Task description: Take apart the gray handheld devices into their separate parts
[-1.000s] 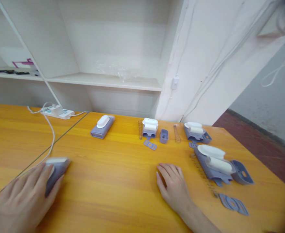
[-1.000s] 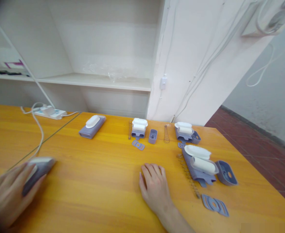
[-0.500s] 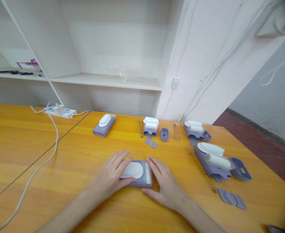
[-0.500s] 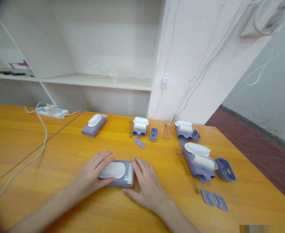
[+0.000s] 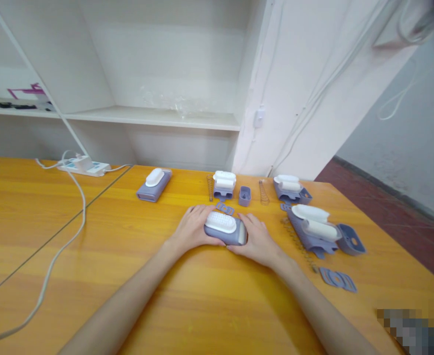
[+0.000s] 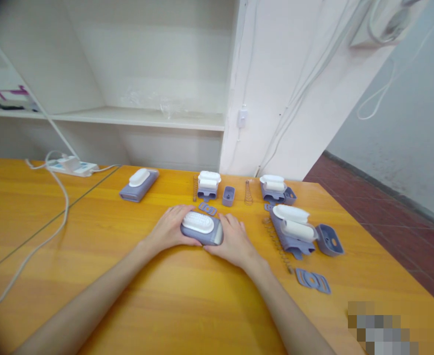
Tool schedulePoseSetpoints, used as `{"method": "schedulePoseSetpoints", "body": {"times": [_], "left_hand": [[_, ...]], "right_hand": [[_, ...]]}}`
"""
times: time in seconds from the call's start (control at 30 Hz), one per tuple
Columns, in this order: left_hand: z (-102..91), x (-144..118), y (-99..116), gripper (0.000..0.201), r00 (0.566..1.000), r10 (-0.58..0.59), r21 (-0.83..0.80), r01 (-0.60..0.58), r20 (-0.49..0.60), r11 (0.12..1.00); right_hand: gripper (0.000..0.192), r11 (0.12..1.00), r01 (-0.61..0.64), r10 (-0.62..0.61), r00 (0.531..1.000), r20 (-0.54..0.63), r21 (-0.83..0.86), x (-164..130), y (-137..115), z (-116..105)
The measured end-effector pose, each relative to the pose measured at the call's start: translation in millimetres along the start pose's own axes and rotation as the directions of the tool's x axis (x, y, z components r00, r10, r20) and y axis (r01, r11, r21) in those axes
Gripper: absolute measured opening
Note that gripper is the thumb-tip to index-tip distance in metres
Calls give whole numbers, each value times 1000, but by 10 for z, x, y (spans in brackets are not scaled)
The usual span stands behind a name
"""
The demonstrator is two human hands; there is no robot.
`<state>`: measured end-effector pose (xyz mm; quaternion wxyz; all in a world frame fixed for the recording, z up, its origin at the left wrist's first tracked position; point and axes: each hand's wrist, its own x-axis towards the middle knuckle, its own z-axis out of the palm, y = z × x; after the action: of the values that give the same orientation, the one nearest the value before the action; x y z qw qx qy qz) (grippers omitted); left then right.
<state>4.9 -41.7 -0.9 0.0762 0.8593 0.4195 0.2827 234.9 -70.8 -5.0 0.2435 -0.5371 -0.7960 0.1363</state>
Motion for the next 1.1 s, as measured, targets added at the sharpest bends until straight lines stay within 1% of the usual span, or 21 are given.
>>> {"method": "schedulePoseSetpoints", "body": {"times": [0.1,0.23,0.3,0.37,0.43,0.5,0.53,0.6,0.67,0.7,0.77,0.83,0.9,1.0,1.03,1.1], "left_hand": [[24,19,-50,87,1000,25,-29,-25,-6,999],[30,58,-70,84,997,61,-70,-64,-50,995],[44,64,-54,83,996,66,-62,-70,-65,996],[65,58,-41,82,995,59,-29,-61,-77,998],[79,42,-58,80,993,28,22,-25,-117,999],[72,24,-115,79,982,-19,64,31,-186,997],[61,17,-154,79,975,-38,73,56,-219,996],[31,11,-232,79,960,-64,69,86,-273,994],[6,20,-284,80,950,-76,52,96,-301,994],[0,29,-297,81,948,-83,44,101,-309,994],[-2,51,-301,83,947,-90,34,106,-307,994],[6,67,-292,84,951,-89,35,104,-295,994],[13,74,-285,85,954,-80,44,97,-289,994],[10,84,-274,84,956,-38,57,57,-291,997],[6,94,-268,84,957,-18,57,36,-290,998],[-6,127,-249,83,958,17,55,-1,-287,998]], "right_hand": [[68,999,31,-32,999,42,17,32,21,-25],[75,992,86,-94,992,88,92,102,97,-80],[75,988,108,-117,990,83,108,122,113,-96],[71,987,126,-131,990,54,100,126,113,-102],[63,994,102,-102,995,-21,24,119,119,-96],[61,998,26,-34,989,-144,-58,109,150,-78],[63,998,-13,1,979,-205,-56,104,177,-63],[67,998,-43,55,958,-281,49,97,244,-23],[67,983,-30,82,954,-289,180,93,311,29],[65,976,-30,89,957,-275,214,91,338,56],[63,977,-43,91,970,-225,208,84,376,98],[65,988,-54,82,977,-196,142,74,385,120],[73,998,-32,43,972,-229,54,68,366,123],[89,997,70,-80,948,-308,-43,89,284,111],[92,991,118,-131,941,-313,-60,108,248,105],[90,975,206,-222,932,-287,-84,166,173,84]]}}
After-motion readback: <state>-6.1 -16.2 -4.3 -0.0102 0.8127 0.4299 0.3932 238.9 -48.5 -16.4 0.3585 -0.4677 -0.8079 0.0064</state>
